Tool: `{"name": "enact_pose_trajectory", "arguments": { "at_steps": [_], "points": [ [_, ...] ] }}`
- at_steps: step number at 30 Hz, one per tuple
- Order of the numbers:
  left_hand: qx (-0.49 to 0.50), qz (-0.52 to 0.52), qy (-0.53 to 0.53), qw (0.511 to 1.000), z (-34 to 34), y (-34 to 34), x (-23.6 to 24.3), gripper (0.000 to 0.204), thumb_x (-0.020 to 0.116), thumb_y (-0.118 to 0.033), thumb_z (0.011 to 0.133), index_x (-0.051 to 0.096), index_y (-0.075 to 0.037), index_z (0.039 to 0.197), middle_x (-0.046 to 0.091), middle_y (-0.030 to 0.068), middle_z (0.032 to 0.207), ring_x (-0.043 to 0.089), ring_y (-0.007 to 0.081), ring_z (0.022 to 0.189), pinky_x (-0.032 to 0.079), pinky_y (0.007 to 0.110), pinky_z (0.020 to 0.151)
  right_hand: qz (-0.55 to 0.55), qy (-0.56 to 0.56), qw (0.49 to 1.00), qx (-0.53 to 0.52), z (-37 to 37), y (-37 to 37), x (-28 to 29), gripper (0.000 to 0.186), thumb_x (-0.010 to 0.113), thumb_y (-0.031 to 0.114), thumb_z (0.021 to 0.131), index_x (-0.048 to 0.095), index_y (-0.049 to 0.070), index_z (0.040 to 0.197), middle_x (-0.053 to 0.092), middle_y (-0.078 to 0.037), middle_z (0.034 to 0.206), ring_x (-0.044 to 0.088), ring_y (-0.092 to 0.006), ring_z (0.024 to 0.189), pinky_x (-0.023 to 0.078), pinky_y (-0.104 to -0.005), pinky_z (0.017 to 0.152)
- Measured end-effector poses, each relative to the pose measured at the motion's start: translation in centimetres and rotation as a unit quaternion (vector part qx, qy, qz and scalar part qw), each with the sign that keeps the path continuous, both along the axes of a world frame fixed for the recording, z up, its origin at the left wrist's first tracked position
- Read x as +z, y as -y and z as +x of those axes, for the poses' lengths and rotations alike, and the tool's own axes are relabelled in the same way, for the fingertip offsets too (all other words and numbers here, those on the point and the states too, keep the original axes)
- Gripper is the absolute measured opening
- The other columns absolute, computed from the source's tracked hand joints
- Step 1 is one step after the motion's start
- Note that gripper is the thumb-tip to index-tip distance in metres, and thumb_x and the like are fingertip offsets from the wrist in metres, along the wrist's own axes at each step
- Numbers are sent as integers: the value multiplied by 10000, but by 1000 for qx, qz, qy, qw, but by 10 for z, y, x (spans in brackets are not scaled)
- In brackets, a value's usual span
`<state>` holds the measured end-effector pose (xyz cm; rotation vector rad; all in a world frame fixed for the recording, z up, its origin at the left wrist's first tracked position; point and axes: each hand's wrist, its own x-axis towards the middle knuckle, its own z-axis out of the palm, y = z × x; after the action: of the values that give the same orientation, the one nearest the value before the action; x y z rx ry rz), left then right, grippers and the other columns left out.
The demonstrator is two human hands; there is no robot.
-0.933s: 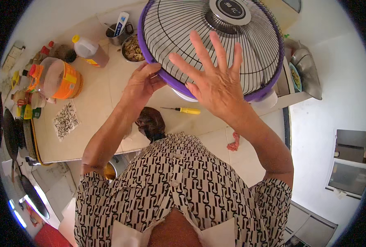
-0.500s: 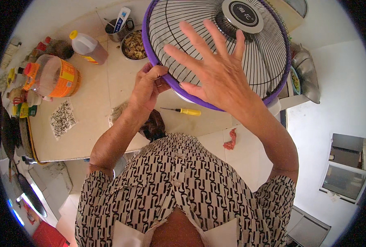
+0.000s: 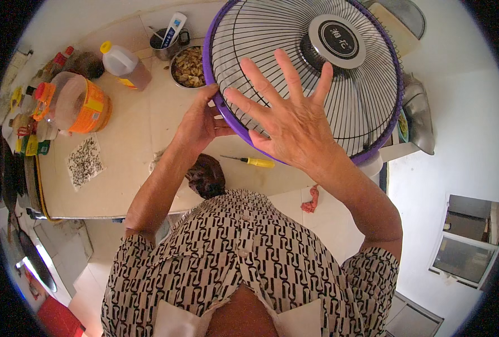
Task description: Repairing the outer casing of a small electric fan using a screwdriver.
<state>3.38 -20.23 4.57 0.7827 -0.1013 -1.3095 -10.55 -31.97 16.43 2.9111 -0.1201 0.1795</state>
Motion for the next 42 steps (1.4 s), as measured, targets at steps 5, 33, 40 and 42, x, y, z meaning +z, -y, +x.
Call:
{"name": "enact_pose_trajectory", "arguments": {
  "at_steps": [5,33,40,42],
  "points": [
    [67,45,86,993,3,2,-7,499,602,-435,914,595,-8,1173,680,107,969,702,217,840,594,395,829,6,-3,1000,-2,-3,-1,0,711,814,353,685,575,421,1351,272,45,1616,194,-330,1475,77,-769,1046],
    [54,50,57,996,17,20,-26,588,648,-502,849,590,9,1135,624,101,911,666,202,698,594,341,649,-60,-28,998,17,-10,-3,-9,804,825,463,652,504,405,1387,218,5,1624,143,-390,1476,48,-848,992],
    [50,27,103,993,23,19,-18,517,601,-459,894,547,-49,1204,636,102,994,667,200,744,590,369,701,-61,-23,998,10,-4,-4,0,810,821,452,638,505,402,1383,225,-2,1623,149,-394,1476,19,-849,999],
    [41,25,108,993,23,18,-18,510,563,-436,921,543,-54,1259,643,106,1075,688,218,862,598,415,798,-64,-22,998,17,-7,-5,-4,811,820,452,636,506,393,1381,222,-8,1623,148,-400,1474,24,-853,994]
  ]
}}
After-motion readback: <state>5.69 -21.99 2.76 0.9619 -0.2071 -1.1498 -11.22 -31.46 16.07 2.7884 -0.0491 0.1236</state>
